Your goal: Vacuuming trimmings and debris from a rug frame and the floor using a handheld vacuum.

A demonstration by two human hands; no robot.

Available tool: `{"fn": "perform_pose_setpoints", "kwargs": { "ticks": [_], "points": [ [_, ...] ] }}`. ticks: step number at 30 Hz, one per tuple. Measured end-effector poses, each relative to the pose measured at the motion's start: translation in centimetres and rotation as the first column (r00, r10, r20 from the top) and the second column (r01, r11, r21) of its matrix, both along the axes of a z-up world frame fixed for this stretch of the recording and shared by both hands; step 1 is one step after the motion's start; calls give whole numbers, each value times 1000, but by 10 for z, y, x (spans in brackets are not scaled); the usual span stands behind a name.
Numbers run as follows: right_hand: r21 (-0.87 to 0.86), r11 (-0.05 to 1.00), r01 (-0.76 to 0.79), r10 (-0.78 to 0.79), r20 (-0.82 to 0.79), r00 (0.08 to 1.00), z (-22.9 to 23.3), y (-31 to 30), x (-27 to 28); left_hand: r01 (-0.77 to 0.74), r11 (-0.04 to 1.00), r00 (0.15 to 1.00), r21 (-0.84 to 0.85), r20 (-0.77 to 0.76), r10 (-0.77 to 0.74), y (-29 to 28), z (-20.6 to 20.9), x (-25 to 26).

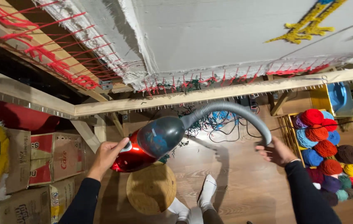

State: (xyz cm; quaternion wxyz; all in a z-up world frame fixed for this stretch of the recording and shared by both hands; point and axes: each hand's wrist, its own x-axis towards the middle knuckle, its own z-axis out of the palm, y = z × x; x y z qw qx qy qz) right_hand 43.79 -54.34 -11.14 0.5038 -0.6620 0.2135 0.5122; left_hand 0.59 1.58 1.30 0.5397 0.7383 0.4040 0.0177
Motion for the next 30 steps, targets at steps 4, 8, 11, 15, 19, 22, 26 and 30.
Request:
{"fn": "perform_pose_setpoints", "kwargs": {
  "ticks": [4,8,11,15,19,22,26,30],
  "points": [
    [-28,999,40,-39,30,999,38,21,-66,-15,996,999,-90,-45,11,-32,52,32],
    [201,948,246,-259,37,965,27,11,-113,-6,976,998,-217,52,18,-53,43,43],
    [292,897,331,-346,0,938,25,16,-151,23,978,995,-209,96,-2,-72,43,55],
    [362,896,258,-253,-63,965,60,59,-204,11,965,996,-263,83,11,-112,60,73],
    [422,888,183,-171,-65,983,94,98,-212,-8,962,994,-275,106,39,-146,43,78],
    [516,827,226,-197,-111,974,93,92,-214,-26,967,988,-253,138,63,-170,43,78],
    [499,839,218,-200,-90,976,75,45,-216,-53,970,985,-238,150,91,-185,7,66],
    [432,878,205,-187,-86,979,32,-21,-229,-59,978,981,-201,169,94,-217,35,54]
  ]
}}
